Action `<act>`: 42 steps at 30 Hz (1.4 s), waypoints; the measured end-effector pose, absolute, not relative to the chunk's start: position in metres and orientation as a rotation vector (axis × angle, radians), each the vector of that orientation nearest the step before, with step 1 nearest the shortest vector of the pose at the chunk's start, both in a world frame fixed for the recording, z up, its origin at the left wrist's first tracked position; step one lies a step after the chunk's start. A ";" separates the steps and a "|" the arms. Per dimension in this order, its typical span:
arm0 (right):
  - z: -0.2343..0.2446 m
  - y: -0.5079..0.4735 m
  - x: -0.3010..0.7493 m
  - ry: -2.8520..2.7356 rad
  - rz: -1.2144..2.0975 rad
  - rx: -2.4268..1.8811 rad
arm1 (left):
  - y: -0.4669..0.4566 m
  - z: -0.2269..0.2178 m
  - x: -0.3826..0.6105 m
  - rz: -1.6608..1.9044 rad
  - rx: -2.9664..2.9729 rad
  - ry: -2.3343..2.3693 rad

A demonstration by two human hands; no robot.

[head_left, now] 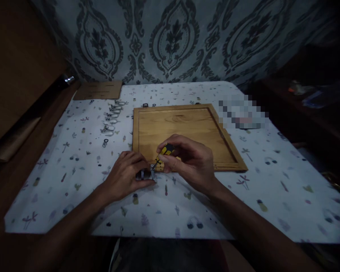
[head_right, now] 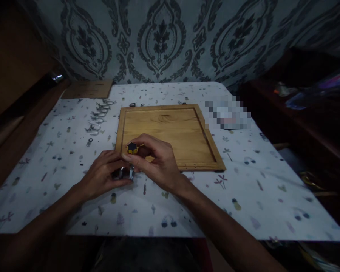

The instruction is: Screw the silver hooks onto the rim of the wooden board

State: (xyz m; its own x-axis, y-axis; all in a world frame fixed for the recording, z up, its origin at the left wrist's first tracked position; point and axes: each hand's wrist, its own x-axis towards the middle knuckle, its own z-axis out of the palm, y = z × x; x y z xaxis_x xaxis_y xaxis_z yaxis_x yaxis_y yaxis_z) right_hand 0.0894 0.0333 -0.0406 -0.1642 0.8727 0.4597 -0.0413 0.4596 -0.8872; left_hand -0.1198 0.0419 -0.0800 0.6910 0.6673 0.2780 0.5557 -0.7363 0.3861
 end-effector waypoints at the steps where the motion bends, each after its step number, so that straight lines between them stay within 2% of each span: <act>1: -0.041 0.033 0.089 -1.531 0.959 -0.775 | 0.042 -0.080 -0.120 0.585 2.636 0.973; 7: -0.040 0.032 0.091 -1.540 1.028 -0.881 | 0.042 -0.080 -0.119 0.610 2.633 0.988; 13: -0.033 0.034 0.094 -1.626 1.091 -0.794 | 0.042 -0.080 -0.120 0.571 2.637 0.969; 22: -0.040 0.034 0.092 -1.628 0.984 -0.856 | 0.041 -0.081 -0.119 0.626 2.639 0.986; 29: -0.038 0.037 0.096 -1.744 0.977 -0.740 | 0.041 -0.084 -0.119 0.626 2.643 0.991; 33: -0.042 0.036 0.093 -1.734 0.845 -0.780 | 0.042 -0.084 -0.120 0.624 2.652 0.986; 42: -0.041 0.030 0.090 -1.476 0.809 -0.807 | 0.042 -0.082 -0.120 0.574 2.610 0.996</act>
State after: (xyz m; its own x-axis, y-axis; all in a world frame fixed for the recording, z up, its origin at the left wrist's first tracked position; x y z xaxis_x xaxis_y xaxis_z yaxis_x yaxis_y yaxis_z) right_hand 0.0899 0.0304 -0.0407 -0.0501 0.8558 0.5148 0.0269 0.5165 -0.8559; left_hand -0.1205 0.0417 -0.0817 0.6817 0.6835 0.2610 0.5683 -0.7194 0.3995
